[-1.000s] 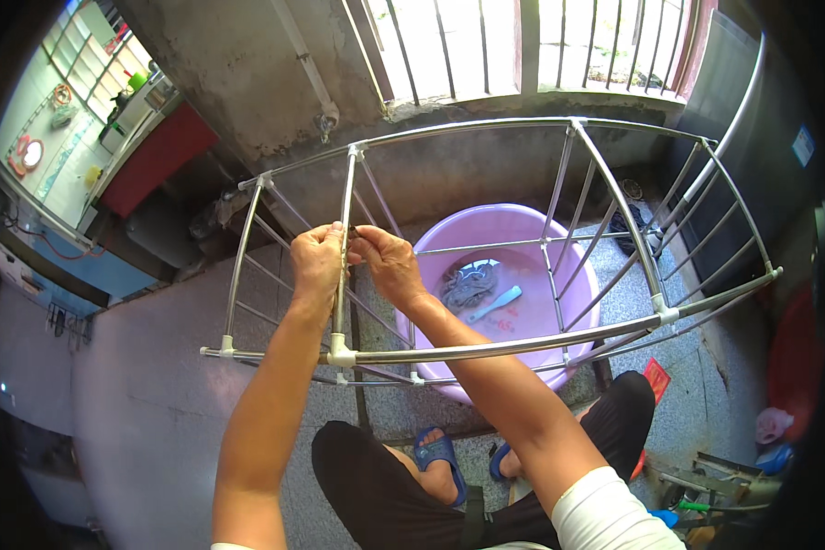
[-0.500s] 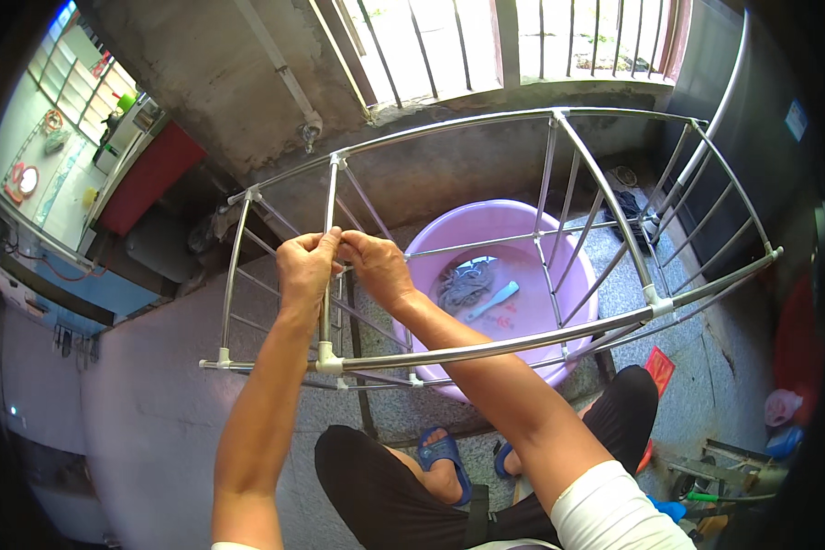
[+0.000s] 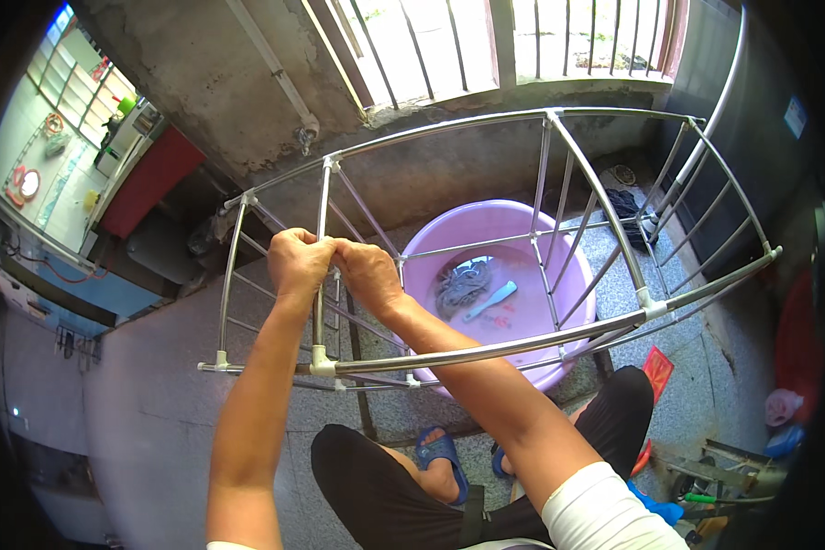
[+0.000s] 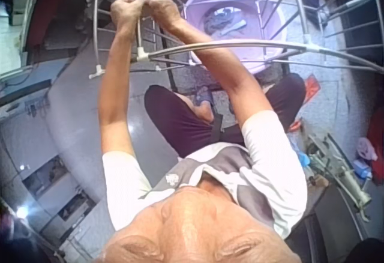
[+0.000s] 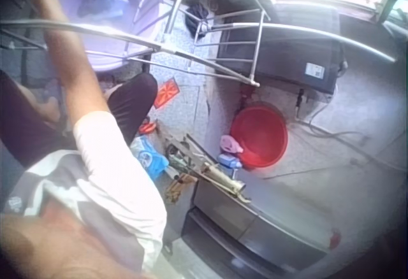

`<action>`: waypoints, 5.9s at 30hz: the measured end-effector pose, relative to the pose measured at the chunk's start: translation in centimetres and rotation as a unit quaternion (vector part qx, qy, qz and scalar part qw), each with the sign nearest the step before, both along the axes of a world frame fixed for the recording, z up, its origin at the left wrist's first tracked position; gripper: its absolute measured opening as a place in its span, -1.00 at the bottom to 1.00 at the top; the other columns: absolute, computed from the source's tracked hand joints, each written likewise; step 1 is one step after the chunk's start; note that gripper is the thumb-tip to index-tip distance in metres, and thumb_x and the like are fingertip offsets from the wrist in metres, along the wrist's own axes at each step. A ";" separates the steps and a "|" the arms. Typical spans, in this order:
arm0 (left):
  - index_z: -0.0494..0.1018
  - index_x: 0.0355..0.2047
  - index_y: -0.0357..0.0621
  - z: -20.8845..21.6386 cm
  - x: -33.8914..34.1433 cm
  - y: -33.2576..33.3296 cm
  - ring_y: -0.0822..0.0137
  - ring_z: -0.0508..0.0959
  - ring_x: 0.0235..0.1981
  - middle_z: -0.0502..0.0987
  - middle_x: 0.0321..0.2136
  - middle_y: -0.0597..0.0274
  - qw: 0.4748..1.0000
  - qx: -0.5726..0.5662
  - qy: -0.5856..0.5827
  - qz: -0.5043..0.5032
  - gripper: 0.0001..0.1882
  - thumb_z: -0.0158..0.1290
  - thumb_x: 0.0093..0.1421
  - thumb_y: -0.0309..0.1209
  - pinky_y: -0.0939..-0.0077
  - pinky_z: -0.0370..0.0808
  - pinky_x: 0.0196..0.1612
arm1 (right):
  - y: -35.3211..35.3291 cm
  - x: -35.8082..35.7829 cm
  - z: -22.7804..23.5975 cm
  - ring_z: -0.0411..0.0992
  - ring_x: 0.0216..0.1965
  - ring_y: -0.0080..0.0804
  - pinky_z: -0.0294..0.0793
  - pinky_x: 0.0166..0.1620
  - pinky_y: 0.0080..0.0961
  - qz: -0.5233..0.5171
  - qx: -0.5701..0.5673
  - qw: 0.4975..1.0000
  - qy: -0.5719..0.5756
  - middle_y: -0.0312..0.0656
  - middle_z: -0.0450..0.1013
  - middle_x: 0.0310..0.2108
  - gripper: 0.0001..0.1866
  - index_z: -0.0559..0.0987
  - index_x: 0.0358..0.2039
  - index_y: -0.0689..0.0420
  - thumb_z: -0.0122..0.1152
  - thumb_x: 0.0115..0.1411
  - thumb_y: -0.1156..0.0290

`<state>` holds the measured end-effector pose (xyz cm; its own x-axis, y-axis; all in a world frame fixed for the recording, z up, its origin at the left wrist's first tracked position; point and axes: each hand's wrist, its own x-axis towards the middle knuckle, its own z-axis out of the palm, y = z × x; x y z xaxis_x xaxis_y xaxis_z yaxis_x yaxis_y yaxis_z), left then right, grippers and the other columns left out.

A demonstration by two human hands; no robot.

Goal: The person is assembling a collapsible metal laundry drying rack, connecting pipes to plastic joints.

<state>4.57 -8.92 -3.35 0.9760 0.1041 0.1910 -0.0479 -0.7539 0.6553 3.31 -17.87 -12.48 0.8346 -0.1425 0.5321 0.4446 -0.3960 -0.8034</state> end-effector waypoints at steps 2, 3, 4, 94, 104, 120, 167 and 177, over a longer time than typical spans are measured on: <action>0.49 -0.64 -0.27 -0.3 0.0 0.2 0.49 0.49 -0.69 0.48 -0.74 0.23 0.999 0.032 -0.013 0.007 -0.80 0.20 -0.06 -0.39 0.59 0.41 -0.64 | 0.1 -0.1 0.1 0.46 -0.35 0.02 0.42 -0.33 -0.16 0.009 0.018 1.000 0.002 0.02 0.48 -0.44 -0.79 0.54 -0.30 0.09 0.03 0.21 0.26; 0.50 -0.63 -0.26 -0.4 0.0 0.2 0.46 0.51 -0.68 0.49 -0.74 0.20 0.998 0.062 -0.025 0.012 -0.79 0.19 -0.06 -0.35 0.55 0.43 -0.60 | 0.0 -0.1 0.2 0.46 -0.35 0.02 0.42 -0.33 -0.16 0.010 0.020 1.000 0.001 0.02 0.48 -0.44 -0.79 0.54 -0.30 0.09 0.03 0.21 0.26; 0.50 -0.63 -0.26 -0.1 -0.2 0.2 0.46 0.51 -0.68 0.49 -0.74 0.20 0.997 0.065 -0.025 0.015 -0.79 0.19 -0.06 -0.35 0.55 0.43 -0.60 | -0.1 -0.2 0.5 0.46 -0.36 0.02 0.42 -0.33 -0.16 0.019 0.026 0.999 0.016 0.02 0.48 -0.45 -0.80 0.53 -0.31 0.09 0.04 0.20 0.26; 0.31 0.10 -0.19 -1.0 2.8 -1.2 0.13 0.06 0.27 0.08 0.20 0.08 0.953 0.135 -0.079 -0.258 -0.54 -0.05 0.25 -0.22 0.26 0.03 0.28 | -30.8 -18.1 -27.9 0.47 -0.45 -0.47 0.51 -0.36 -0.60 -0.046 0.420 0.773 0.474 -0.18 0.48 -0.45 -0.75 0.49 -0.19 0.30 0.13 0.20 0.39; 0.37 0.04 -0.21 -1.4 3.5 -0.9 0.15 0.08 0.27 0.09 0.20 0.09 0.946 0.129 -0.087 -0.284 -0.59 -0.02 0.23 -0.28 0.26 0.06 0.27 | -31.4 -17.9 -27.8 0.51 -0.30 -0.29 0.56 -0.26 -0.46 0.010 0.460 0.744 0.485 -0.04 0.47 -0.26 -0.39 0.08 0.20 0.32 0.07 0.18 0.51; 0.41 0.02 -0.10 -1.5 3.7 -0.5 0.14 0.02 0.29 0.07 0.22 0.12 0.943 0.156 -0.080 -0.283 -0.53 0.11 0.11 -0.20 0.16 -0.03 0.30 | -28.8 -18.2 -24.2 0.53 -0.51 -0.34 0.49 -0.42 -0.45 -0.100 0.007 0.904 0.416 -0.01 0.51 -0.50 -0.59 0.45 -0.04 0.29 0.16 0.08 0.44; 0.45 -0.06 -0.12 -0.3 2.2 -1.8 0.15 0.04 0.29 0.08 0.24 0.14 0.945 0.180 -0.067 -0.264 -0.50 0.15 -0.05 -0.25 0.14 -0.06 0.31 | -35.1 -4.1 -26.6 0.46 -0.49 -0.53 0.50 -0.37 -0.60 -0.018 0.015 0.919 0.394 -0.22 0.46 -0.60 -0.83 0.56 -0.30 0.28 0.18 0.11 0.48; 0.45 -0.09 -0.13 -0.2 2.0 -1.7 0.12 0.03 0.29 0.08 0.24 0.13 0.944 0.188 -0.068 -0.261 -0.52 0.14 -0.07 -0.26 0.13 -0.05 0.30 | -33.2 -3.7 -26.4 0.43 -0.62 -0.39 0.41 -0.47 -0.44 -0.137 -0.092 0.907 0.388 -0.14 0.44 -0.67 -0.81 0.59 -0.39 0.22 0.13 0.13 0.36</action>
